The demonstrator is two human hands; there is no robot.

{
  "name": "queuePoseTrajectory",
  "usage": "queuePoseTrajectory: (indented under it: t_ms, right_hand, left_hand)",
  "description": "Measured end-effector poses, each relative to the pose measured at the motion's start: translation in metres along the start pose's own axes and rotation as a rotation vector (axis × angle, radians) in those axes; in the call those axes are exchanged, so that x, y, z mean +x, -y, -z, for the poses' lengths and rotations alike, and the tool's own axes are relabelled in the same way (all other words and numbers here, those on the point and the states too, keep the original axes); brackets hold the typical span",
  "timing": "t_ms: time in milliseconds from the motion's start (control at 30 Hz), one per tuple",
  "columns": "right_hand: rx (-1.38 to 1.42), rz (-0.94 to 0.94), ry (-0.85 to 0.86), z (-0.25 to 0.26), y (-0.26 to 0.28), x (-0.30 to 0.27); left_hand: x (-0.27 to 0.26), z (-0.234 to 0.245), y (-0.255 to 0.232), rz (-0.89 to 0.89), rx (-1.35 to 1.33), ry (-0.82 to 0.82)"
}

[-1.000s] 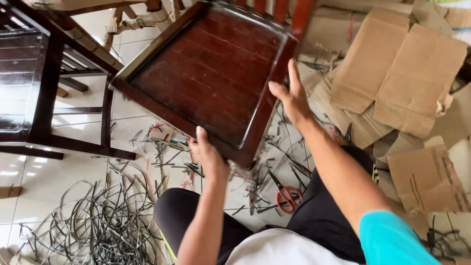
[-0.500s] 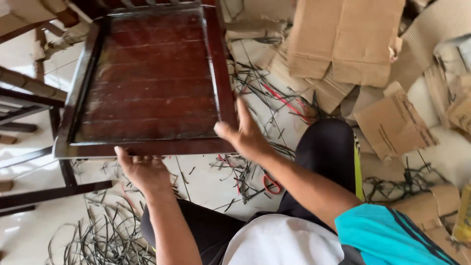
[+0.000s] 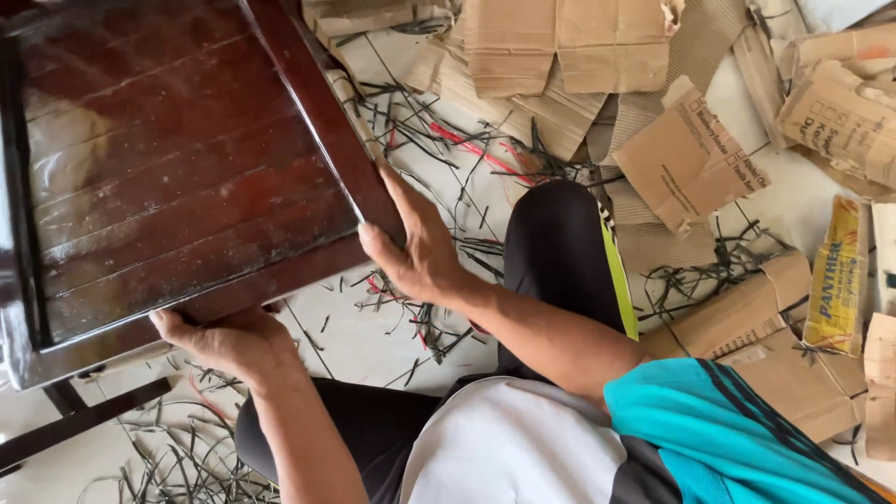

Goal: The person is wrapping a wooden chair seat with cardboard and securing it with plastic ties using a threading hook.

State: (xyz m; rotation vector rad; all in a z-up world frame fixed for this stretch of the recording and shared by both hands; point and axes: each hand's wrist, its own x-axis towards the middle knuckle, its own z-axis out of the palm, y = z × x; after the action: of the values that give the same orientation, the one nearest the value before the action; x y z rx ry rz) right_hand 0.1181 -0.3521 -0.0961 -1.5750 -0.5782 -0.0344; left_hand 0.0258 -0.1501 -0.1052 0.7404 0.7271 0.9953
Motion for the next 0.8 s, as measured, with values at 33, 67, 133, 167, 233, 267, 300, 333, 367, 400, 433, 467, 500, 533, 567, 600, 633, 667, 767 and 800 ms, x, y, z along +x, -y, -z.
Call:
queuePoseTrajectory:
  t_ms: [33,67,133,167,233,267,300,333,367,400,433,467,500,533,567,600,633,667,767,800]
  right_hand:
    - [-0.003,-0.002,-0.005,0.008,-0.006,0.008]
    - [-0.007,-0.068,0.010,0.015,-0.012,0.015]
    - [-0.007,-0.131,0.022,0.027,-0.030,0.029]
    - [-0.034,-0.140,-0.034,0.032,-0.042,0.035]
    - [-0.056,-0.145,-0.094,0.044,-0.061,0.050]
    - [-0.036,-0.138,-0.146,0.051,-0.066,0.060]
    - [-0.015,-0.131,-0.199,0.059,-0.072,0.069]
    - [-0.010,-0.125,-0.204,0.062,-0.081,0.075]
    - [-0.001,-0.118,-0.245,0.066,-0.089,0.081]
    - [0.007,-0.112,-0.284,0.069,-0.098,0.085]
    - [0.010,-0.106,-0.287,0.069,-0.094,0.085]
    - [0.009,-0.121,-0.296,0.071,-0.089,0.085]
    - [0.009,-0.135,-0.305,0.072,-0.085,0.085]
    - [0.011,-0.134,-0.307,0.070,-0.085,0.085]
    - [-0.002,-0.157,-0.330,0.069,-0.086,0.084]
    - [-0.011,-0.184,-0.354,0.065,-0.087,0.082]
    - [-0.006,-0.187,-0.357,0.064,-0.088,0.081]
    - [0.002,-0.163,-0.363,0.063,-0.089,0.081]
    - [0.019,-0.126,-0.357,0.060,-0.094,0.079]
    - [0.021,-0.107,-0.337,0.060,-0.095,0.079]
  left_hand:
    - [-0.009,-0.011,0.003,0.005,0.002,0.004]
    - [-0.017,-0.022,0.006,0.027,0.025,0.005]
    - [-0.026,-0.034,0.019,0.047,0.048,0.009]
    - [-0.027,-0.036,0.029,0.056,0.026,0.006]
    - [-0.030,-0.038,0.051,0.060,0.006,0.008]
    - [-0.031,-0.038,0.063,0.086,0.040,-0.025]
    - [-0.032,-0.038,0.075,0.112,0.075,-0.057]
    - [-0.040,-0.046,0.075,0.106,0.074,-0.050]
    - [-0.048,-0.054,0.075,0.116,0.095,-0.023]
    - [-0.056,-0.059,0.076,0.127,0.115,0.003]
    - [-0.057,-0.059,0.076,0.123,0.114,0.008]
    - [-0.058,-0.060,0.076,0.116,0.129,0.009]
    - [-0.060,-0.061,0.076,0.108,0.144,0.010]
    - [-0.057,-0.058,0.077,0.107,0.145,0.012]
    - [-0.053,-0.055,0.079,0.112,0.145,0.021]
    - [-0.050,-0.051,0.078,0.115,0.148,0.030]
    - [-0.052,-0.051,0.076,0.113,0.154,0.032]
    - [-0.052,-0.052,0.074,0.118,0.166,0.045]
    - [-0.056,-0.051,0.065,0.138,0.213,0.094]
    - [-0.057,-0.051,0.062,0.155,0.239,0.123]
